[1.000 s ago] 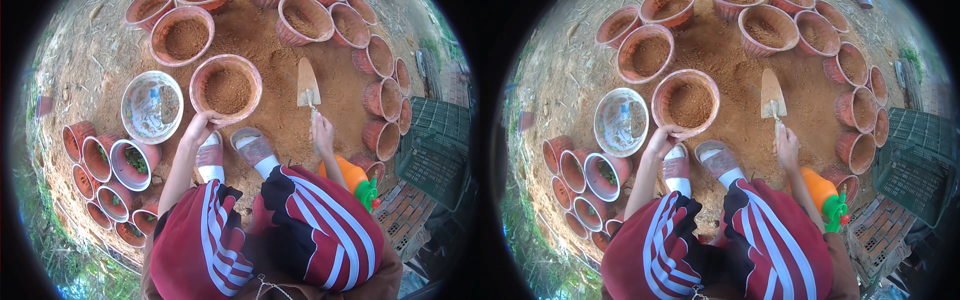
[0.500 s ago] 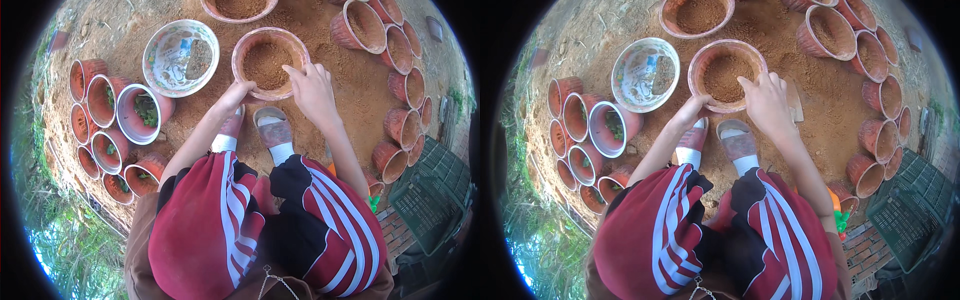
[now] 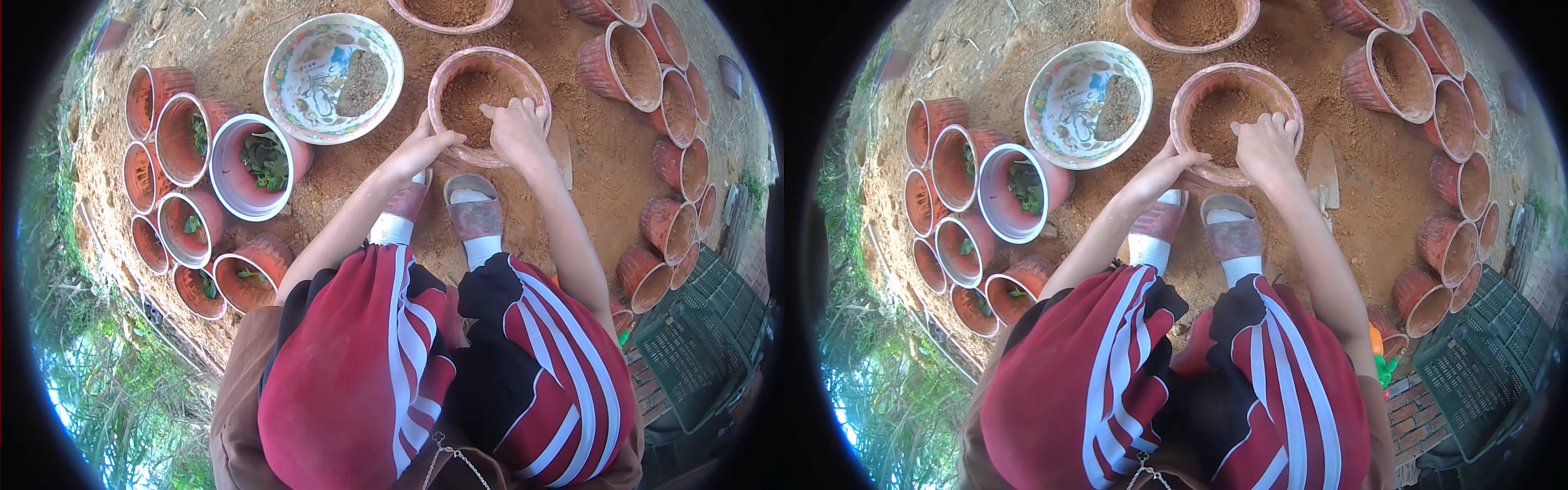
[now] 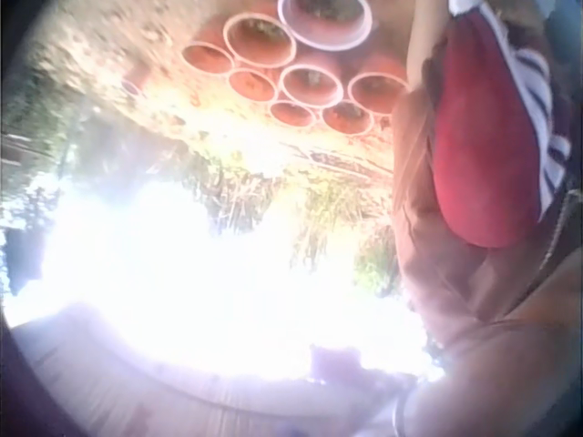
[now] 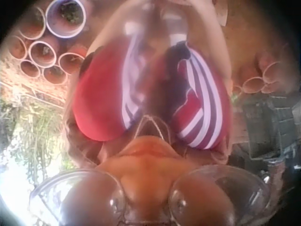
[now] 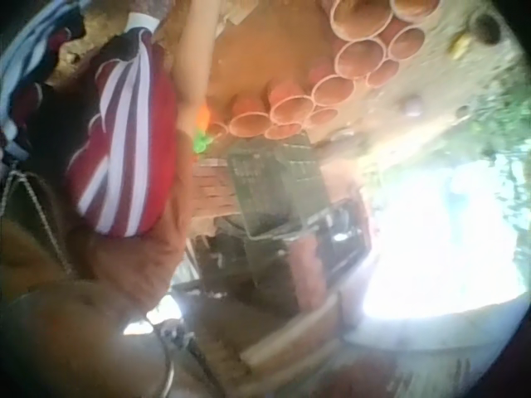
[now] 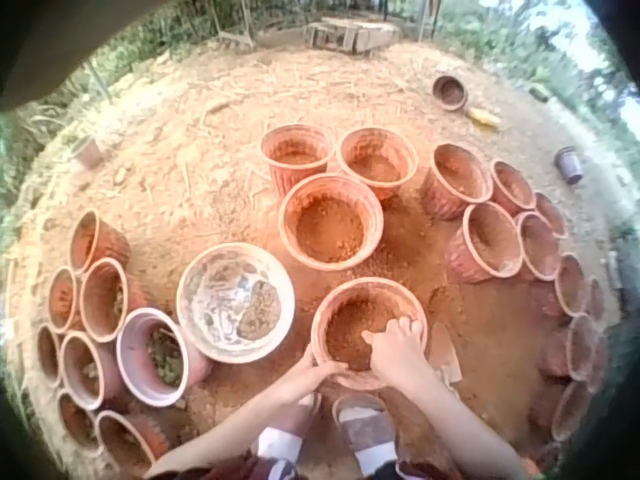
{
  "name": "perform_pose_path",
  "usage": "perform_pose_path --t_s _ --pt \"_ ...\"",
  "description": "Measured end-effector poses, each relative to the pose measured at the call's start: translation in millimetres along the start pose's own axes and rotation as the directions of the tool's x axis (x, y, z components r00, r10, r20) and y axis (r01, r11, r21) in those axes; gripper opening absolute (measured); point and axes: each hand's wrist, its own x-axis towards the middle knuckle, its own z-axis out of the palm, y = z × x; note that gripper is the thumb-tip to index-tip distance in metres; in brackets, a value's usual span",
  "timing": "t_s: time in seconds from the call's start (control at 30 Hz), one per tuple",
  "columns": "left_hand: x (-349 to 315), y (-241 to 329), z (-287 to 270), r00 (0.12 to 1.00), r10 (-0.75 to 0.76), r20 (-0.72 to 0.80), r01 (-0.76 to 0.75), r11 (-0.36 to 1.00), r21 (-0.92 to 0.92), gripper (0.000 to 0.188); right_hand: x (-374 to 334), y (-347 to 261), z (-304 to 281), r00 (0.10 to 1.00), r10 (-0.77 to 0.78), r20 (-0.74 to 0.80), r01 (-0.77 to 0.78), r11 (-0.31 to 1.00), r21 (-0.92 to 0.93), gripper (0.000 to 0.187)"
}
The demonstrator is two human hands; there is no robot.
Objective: Planting seedlings into plastic pots filled with soil.
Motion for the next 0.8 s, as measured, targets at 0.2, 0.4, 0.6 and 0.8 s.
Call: perform_pose_path --t_s 0.2,0.4,0.6,0.8 --pt "-28 28 -54 0.999 -0.046 -0.024 0.049 0.987 0.151 0.048 10 -3 -2 0.985 0.071 0.157 -0.065 0.997 -0.045 0.027" --pt "-57 41 -85 0.990 0.034 -0.135 -0.009 0.984 0.178 0.044 15 -7 0 0.980 0.097 0.175 -0.089 0.995 -0.054 0.027" --pt "-99 58 -106 0.965 0.155 -0.209 -0.098 0.961 0.260 0.033 18 -6 3 0.977 0.115 0.182 -0.106 0.993 -0.059 0.028" --pt "-153 74 -181 0.629 0.436 -0.643 0.231 0.686 0.690 0.026 15 -9 3 0.979 0.109 0.169 -0.097 0.992 -0.081 0.028"
